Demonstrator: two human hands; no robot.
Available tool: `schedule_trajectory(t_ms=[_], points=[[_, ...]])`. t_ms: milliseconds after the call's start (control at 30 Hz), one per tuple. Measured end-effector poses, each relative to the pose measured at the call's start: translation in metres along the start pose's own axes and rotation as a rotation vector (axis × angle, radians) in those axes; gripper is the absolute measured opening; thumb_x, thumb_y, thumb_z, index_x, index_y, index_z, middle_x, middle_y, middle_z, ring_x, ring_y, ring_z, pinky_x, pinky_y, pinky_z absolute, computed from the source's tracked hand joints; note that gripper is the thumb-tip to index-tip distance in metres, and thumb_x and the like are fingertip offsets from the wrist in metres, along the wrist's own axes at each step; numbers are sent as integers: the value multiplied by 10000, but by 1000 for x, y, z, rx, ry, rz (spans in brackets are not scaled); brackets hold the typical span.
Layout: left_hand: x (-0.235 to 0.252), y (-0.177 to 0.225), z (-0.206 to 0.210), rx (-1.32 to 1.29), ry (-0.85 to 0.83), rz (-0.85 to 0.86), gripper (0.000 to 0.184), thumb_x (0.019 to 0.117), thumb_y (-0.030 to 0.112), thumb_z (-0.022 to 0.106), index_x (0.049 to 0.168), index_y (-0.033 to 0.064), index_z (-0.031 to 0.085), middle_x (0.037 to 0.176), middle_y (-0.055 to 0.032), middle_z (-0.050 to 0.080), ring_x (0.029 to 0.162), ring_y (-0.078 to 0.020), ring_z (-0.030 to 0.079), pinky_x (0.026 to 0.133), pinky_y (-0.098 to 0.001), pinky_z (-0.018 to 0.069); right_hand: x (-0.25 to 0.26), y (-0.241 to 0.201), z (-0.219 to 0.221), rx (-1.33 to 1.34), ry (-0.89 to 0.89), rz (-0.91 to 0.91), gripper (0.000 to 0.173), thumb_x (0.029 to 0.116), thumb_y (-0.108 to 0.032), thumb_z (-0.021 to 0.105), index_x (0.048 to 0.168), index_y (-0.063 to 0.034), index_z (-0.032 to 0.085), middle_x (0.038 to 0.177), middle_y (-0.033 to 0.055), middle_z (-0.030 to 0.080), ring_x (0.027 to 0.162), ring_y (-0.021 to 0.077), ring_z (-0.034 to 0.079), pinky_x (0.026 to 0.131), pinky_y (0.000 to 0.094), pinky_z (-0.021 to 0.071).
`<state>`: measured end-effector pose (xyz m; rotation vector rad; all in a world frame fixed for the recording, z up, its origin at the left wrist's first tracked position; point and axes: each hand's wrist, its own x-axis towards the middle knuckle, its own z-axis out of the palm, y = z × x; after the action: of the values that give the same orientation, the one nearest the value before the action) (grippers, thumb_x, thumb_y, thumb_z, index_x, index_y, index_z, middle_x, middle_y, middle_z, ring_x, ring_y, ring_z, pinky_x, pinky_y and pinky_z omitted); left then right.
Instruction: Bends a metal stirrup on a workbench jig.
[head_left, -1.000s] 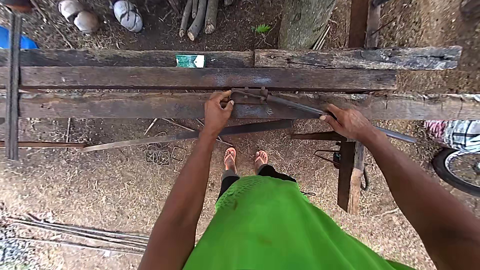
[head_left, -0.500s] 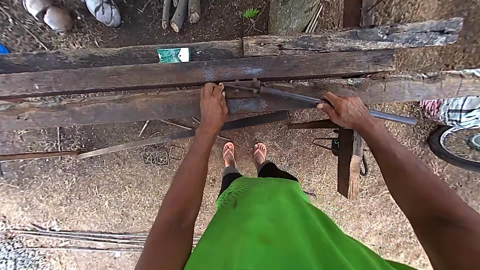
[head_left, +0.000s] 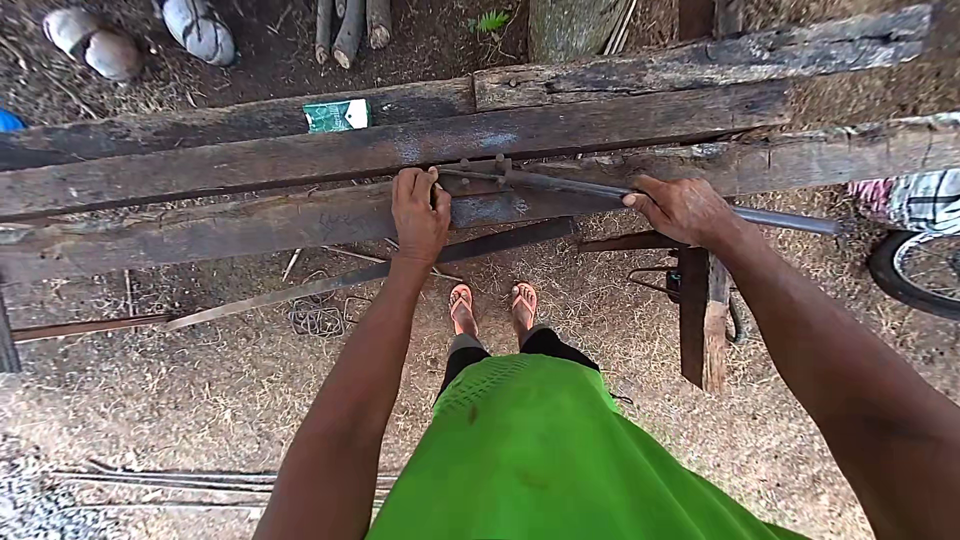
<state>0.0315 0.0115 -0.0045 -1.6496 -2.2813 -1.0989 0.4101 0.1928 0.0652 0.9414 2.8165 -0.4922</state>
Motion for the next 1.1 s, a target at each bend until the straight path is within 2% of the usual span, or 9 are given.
schedule_trajectory(t_ms=[233,500,633,933,1100], points=[[0,-4,2,3,12,18,219,961,85,588,1080,-19,739,1018,-182,667,1010,-304,649,907,-352,529,3,7,2,9,18,-36,674,1068,-590,186,1083,-86,634,694,147,628,683,414,683,577,609,504],[-1,-5,6,-6,33,16,207,955,87,602,1070,-12,743,1020,-173,667,1010,-285,648,909,-333,526,-1,14,1,41,-19,2,690,1061,-602,161,1060,-101,636,720,145,635,706,406,686,586,617,498],[-1,-10,10,-23,78,43,183,938,71,619,1045,-11,743,994,-164,663,976,-268,649,867,-315,533,-1,13,5,39,-2,-24,682,1062,-602,153,1025,-105,618,645,118,585,636,386,664,534,585,485],[-1,-14,10,-24,53,47,179,941,89,625,1035,-18,733,1004,-167,653,953,-248,645,844,-299,532,-16,-13,14,46,-2,120,663,1069,-585,152,992,-103,600,655,137,593,666,415,668,561,603,476],[0,-12,7,-41,20,12,190,942,108,632,1046,-23,722,1007,-165,638,933,-235,631,826,-295,522,-34,-43,29,100,39,253,684,1066,-585,162,1033,-89,632,685,162,624,697,446,675,576,630,481]])
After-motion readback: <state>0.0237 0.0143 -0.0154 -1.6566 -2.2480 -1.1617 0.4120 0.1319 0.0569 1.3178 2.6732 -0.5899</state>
